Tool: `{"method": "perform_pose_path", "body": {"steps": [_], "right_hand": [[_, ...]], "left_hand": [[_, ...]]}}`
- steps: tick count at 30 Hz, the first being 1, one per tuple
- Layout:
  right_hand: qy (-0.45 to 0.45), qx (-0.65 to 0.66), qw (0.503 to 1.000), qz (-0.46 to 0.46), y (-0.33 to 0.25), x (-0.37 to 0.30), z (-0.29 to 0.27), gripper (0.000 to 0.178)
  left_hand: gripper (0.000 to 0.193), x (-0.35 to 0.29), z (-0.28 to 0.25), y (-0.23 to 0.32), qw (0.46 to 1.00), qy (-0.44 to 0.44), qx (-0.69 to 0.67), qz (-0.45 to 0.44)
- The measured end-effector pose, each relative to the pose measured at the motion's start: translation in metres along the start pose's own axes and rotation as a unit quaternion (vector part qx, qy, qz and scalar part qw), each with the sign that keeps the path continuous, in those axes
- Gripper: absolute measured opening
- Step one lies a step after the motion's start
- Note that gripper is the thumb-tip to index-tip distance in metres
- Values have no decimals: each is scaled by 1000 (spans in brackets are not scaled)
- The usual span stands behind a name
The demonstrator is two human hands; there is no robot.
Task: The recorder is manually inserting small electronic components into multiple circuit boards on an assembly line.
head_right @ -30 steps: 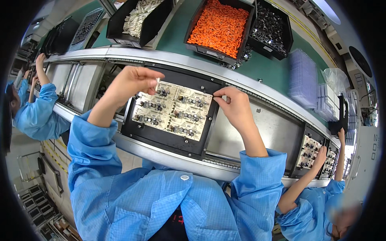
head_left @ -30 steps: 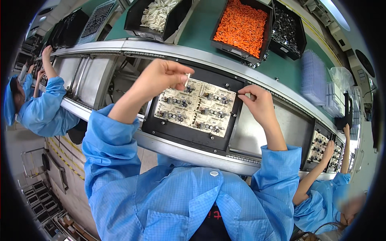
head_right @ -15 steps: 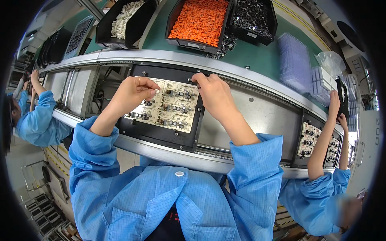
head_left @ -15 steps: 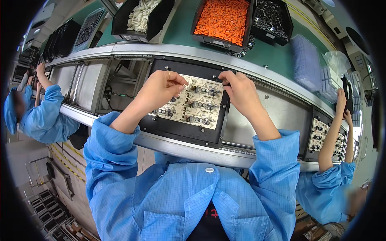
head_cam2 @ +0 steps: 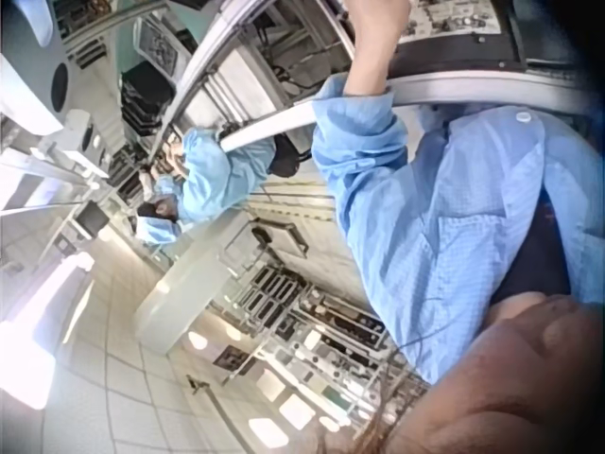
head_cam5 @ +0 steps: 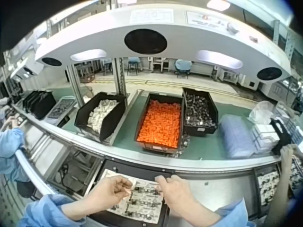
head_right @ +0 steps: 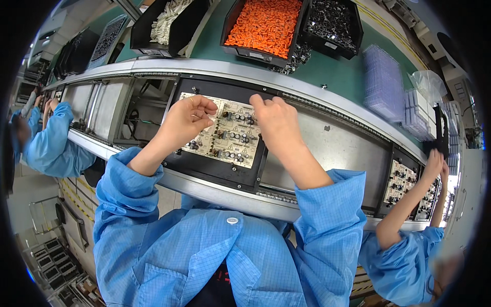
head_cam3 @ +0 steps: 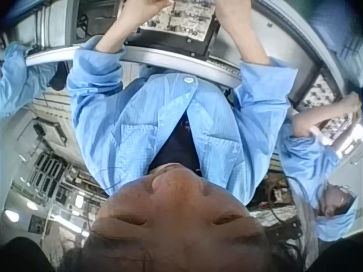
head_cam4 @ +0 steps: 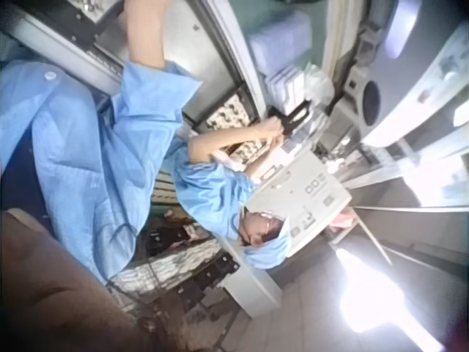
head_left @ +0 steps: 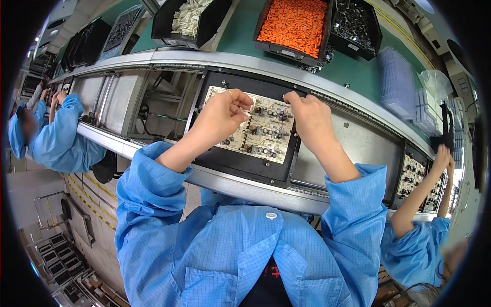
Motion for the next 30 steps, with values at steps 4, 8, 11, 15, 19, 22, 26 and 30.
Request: {"method": "perform_pose_path", "body": {"steps": [4, 8, 11, 15, 19, 22, 26, 30], "right_hand": [[91, 89, 990, 57, 18, -8, -22, 26], [181, 215, 945, 167, 38, -26, -47, 22], [180, 281, 918, 213, 46, -41, -49, 20], [181, 316, 897, 251, 51, -57, -51, 17], [192, 329, 887, 262, 55, -64, -52, 17], [202, 329, 883, 268, 57, -66, -54, 16], [215, 324, 881, 268, 61, -67, -57, 16], [218, 327, 880, 265, 65, -69, -56, 17]], "left_hand": [[19, -1, 6, -4, 996, 42, 69, 33], [19, -3, 7, 0, 986, 73, 131, 73], [17, -4, 6, 6, 979, 94, 159, 81], [11, -6, 5, 11, 980, 87, 166, 62], [13, -2, 7, 12, 968, 84, 222, 75], [12, -1, 11, 14, 964, 76, 239, 85], [13, 0, 14, 16, 961, 75, 252, 87], [12, 3, 22, 20, 956, 81, 267, 90]]}}
Point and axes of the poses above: each hand's wrist, its own x-axis towards the middle knuckle, its own z-axis out of the palm, y = z × x, the point moved 7 cm from there along x, towards the middle knuckle, and after that the axes turned 8 degrees about -z, right-handed, at the moved point
